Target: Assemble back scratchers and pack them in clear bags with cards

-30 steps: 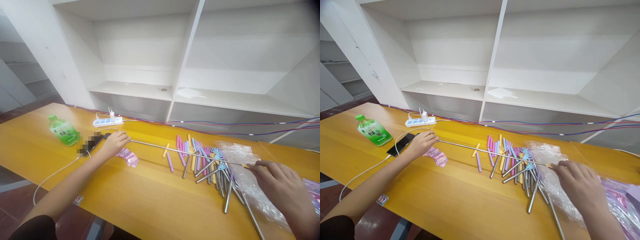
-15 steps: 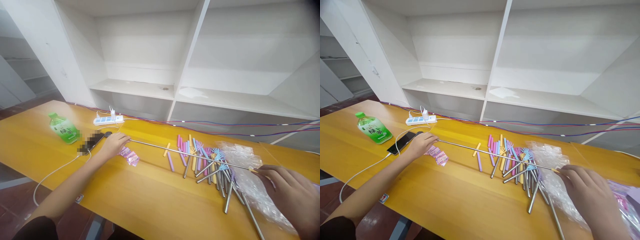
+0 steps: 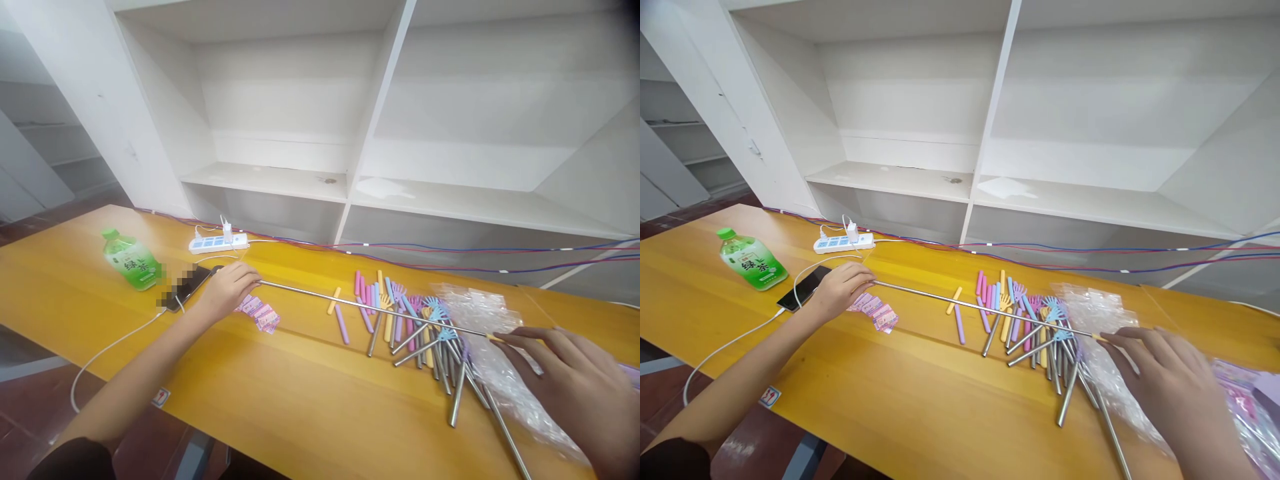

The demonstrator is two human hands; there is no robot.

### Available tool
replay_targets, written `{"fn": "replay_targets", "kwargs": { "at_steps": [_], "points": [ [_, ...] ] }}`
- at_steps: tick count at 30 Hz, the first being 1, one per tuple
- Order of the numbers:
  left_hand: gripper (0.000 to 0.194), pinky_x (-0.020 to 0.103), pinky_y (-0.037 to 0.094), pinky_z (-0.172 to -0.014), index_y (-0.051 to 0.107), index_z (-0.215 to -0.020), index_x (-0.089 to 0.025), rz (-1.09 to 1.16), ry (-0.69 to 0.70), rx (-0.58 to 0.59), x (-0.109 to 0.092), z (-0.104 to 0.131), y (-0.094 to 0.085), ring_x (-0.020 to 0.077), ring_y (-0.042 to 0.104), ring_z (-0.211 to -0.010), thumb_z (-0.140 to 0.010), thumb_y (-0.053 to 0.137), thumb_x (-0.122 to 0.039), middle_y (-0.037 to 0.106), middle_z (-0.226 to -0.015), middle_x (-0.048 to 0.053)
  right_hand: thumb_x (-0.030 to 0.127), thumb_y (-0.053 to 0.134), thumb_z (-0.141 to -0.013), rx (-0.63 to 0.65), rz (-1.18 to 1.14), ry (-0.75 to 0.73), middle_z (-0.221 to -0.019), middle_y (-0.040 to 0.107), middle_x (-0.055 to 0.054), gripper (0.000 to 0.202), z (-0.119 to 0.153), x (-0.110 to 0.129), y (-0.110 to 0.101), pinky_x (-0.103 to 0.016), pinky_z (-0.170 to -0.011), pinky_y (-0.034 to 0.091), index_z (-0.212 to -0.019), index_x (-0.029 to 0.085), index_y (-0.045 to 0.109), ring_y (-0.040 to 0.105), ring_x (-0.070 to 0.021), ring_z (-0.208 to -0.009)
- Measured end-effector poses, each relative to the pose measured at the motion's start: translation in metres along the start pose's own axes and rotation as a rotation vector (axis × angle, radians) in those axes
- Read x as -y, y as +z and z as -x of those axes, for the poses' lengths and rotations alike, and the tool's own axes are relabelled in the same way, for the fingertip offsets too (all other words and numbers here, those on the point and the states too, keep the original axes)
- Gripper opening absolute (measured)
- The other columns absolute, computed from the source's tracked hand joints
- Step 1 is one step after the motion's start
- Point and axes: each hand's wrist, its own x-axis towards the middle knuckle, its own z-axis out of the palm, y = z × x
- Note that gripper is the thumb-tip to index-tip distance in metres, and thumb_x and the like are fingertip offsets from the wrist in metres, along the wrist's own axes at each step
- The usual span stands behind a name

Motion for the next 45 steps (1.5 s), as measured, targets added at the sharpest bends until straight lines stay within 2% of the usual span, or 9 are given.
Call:
{"fn": "replay_targets", "kwargs": {
  "at_steps": [6,12,18,29,33,37,42,45],
  "points": [
    [0.009,0.036,0.052,-0.084,0.067,-0.107,-0.021,0.035,0.037,0.006,-0.013,-0.01,0.006,0.0205,0.067,-0.096,-0.1,0.062,-0.02,0.075,-0.1,0.006,0.041,0.054,-0.103,-0.009,-0.027,-0.04,-0.09,0.071,-0.009,0.027,-0.009,0.01,0.003,-0.038,-0.079,0.046,-0.092,0.024,0.072,0.063,-0.0243,-0.085],
    [0.007,0.035,0.052,-0.084,0.067,-0.104,-0.02,0.06,0.061,0.038,-0.025,-0.019,0.016,0.0203,0.067,-0.095,-0.1,0.061,-0.019,0.074,-0.101,0.006,0.037,0.057,-0.103,-0.008,-0.072,-0.034,-0.094,0.071,-0.007,0.021,-0.015,0.023,0.01,-0.037,-0.087,0.047,-0.095,0.023,0.071,0.063,-0.0226,-0.088],
    [0.009,0.035,0.052,-0.083,0.067,-0.103,-0.02,0.042,0.066,0.013,-0.03,-0.025,0.028,0.0204,0.066,-0.095,-0.102,0.058,-0.019,0.074,-0.097,0.006,0.03,0.059,-0.102,-0.003,-0.067,-0.027,-0.091,0.071,-0.007,0.02,-0.015,0.029,0.021,-0.036,-0.085,0.047,-0.091,0.02,0.071,0.063,-0.0214,-0.087],
    [0.009,0.036,0.049,-0.079,0.068,-0.103,-0.021,-0.039,0.06,0.012,-0.034,-0.024,0.033,0.0207,0.065,-0.096,-0.101,0.06,-0.02,0.074,-0.096,0.006,0.022,0.061,-0.1,-0.01,-0.049,-0.048,-0.095,0.07,-0.009,0.012,-0.009,0.039,0.032,-0.037,-0.087,0.048,-0.093,0.019,0.071,0.064,-0.0241,-0.091],
    [0.009,0.036,0.048,-0.08,0.067,-0.103,-0.021,-0.016,0.085,0.018,-0.05,-0.028,0.04,0.0206,0.064,-0.096,-0.102,0.058,-0.019,0.073,-0.096,0.006,0.02,0.062,-0.099,-0.041,-0.14,-0.041,-0.095,0.069,-0.008,0.007,-0.018,0.058,0.041,-0.037,-0.085,0.049,-0.097,0.02,0.069,0.063,-0.0228,-0.091],
    [0.012,0.035,0.047,-0.078,0.065,-0.099,-0.02,0.013,0.091,0.004,-0.069,-0.04,0.05,0.02,0.064,-0.094,-0.103,0.054,-0.017,0.072,-0.094,0.006,0.019,0.06,-0.1,-0.021,-0.193,-0.05,-0.1,0.068,-0.009,0.008,-0.028,0.081,0.056,-0.038,-0.089,0.049,-0.102,0.019,0.067,0.061,-0.0235,-0.096],
    [0.009,0.035,0.044,-0.077,0.065,-0.099,-0.019,-0.024,0.039,-0.042,-0.071,-0.049,0.055,0.0198,0.062,-0.09,-0.103,0.056,-0.019,0.071,-0.092,0.006,0.017,0.06,-0.099,-0.05,-0.202,-0.016,-0.099,0.067,-0.008,0.006,-0.032,0.088,0.067,-0.037,-0.088,0.048,-0.101,0.019,0.066,0.059,-0.0225,-0.095],
    [0.008,0.035,0.043,-0.079,0.064,-0.099,-0.019,-0.009,0.065,-0.031,-0.077,-0.051,0.057,0.0194,0.061,-0.091,-0.103,0.057,-0.019,0.071,-0.092,0.005,0.014,0.061,-0.097,-0.078,-0.253,-0.012,-0.099,0.067,-0.008,0.008,-0.038,0.097,0.066,-0.036,-0.087,0.048,-0.103,0.019,0.064,0.059,-0.0219,-0.096]
  ]
}}
